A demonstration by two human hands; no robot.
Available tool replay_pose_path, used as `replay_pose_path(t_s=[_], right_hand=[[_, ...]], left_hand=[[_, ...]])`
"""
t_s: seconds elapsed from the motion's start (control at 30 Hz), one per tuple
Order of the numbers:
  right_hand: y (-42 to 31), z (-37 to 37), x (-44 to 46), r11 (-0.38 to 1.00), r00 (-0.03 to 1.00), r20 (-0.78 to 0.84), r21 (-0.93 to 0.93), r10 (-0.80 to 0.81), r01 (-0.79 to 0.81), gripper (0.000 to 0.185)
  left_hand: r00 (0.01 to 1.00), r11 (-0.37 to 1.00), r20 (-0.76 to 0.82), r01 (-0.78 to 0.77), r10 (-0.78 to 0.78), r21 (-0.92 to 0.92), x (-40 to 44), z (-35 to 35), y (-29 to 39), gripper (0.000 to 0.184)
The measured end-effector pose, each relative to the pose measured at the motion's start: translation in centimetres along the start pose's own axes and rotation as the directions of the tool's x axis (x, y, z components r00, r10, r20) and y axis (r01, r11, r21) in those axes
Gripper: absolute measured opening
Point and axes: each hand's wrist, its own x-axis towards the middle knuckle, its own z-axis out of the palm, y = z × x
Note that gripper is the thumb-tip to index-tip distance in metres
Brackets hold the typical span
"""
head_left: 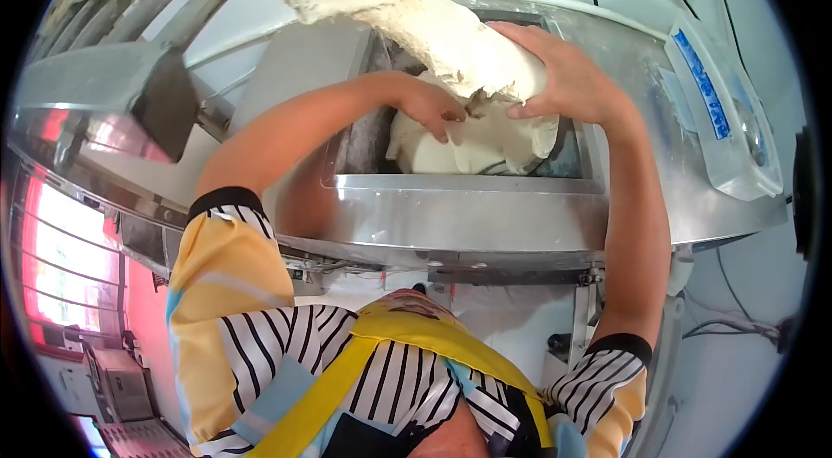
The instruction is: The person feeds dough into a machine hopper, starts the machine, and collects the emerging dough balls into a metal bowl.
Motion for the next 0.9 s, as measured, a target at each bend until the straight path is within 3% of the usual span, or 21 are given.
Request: replay_pose_path(t_s=[0.03,0.13,0.17,0.27,0.37,0.47,0.67,0.7,0.77,0.87,0.9], right_hand=[[0.0,0.1,0.0,1.000,1.000,0.010,-0.002,0.002,-0.002,0.081],[-0.8,-0.3,-0.1,0.996,0.989,0.119,0.012,0.086,-0.088,0.086],[-1.0,-0.5,-0.1,0.992,0.978,0.168,0.015,0.124,-0.129,0.089],[-0.5,-0.2,-0.2,0.993,0.972,0.214,0.043,0.095,-0.106,0.091],[0.2,-0.1,-0.5,0.987,0.967,0.245,0.125,0.068,-0.101,0.092],[0.0,-0.5,-0.5,0.981,0.949,0.297,0.127,0.105,-0.148,0.094],[1.5,0.4,-0.5,0.983,0.938,0.333,0.114,0.101,-0.146,0.097],[1.3,0.2,-0.6,0.982,0.935,0.340,0.114,0.104,-0.151,0.097],[0.6,0.3,-0.8,0.976,0.918,0.376,0.121,0.123,-0.180,0.097],[0.3,0.9,-0.2,0.965,0.881,0.451,0.135,0.144,-0.227,0.095],[0.2,1.1,0.0,0.969,0.883,0.458,0.157,0.102,-0.193,0.094]], left_hand=[[0.998,0.996,-0.062,-0.004,-0.001,-0.091,-0.7,0.7,0.1,0.048],[0.951,0.944,0.117,0.300,-0.286,-0.136,-1.2,0.3,1.4,0.060],[0.957,0.950,0.189,0.254,-0.219,-0.184,0.3,1.5,-1.3,0.058],[0.858,0.923,0.398,0.380,-0.326,-0.064,1.2,1.7,-1.7,0.062],[0.940,0.946,0.264,0.269,-0.217,-0.182,0.9,2.1,-1.7,0.062],[0.976,0.924,0.066,0.219,-0.209,-0.314,-0.6,2.5,0.0,0.062],[0.949,0.936,0.056,0.316,-0.311,-0.152,-2.0,0.9,3.2,0.058],[0.928,0.926,-0.013,0.371,-0.372,-0.069,-3.4,-0.5,4.4,0.053],[0.970,0.934,-0.022,0.226,-0.241,-0.276,-5.7,-3.5,0.8,0.059],[0.954,0.923,0.005,0.291,-0.300,-0.253,-8.1,-5.7,1.8,0.056],[0.962,0.965,-0.114,0.233,-0.247,-0.123,-7.1,-4.3,0.1,0.054]])
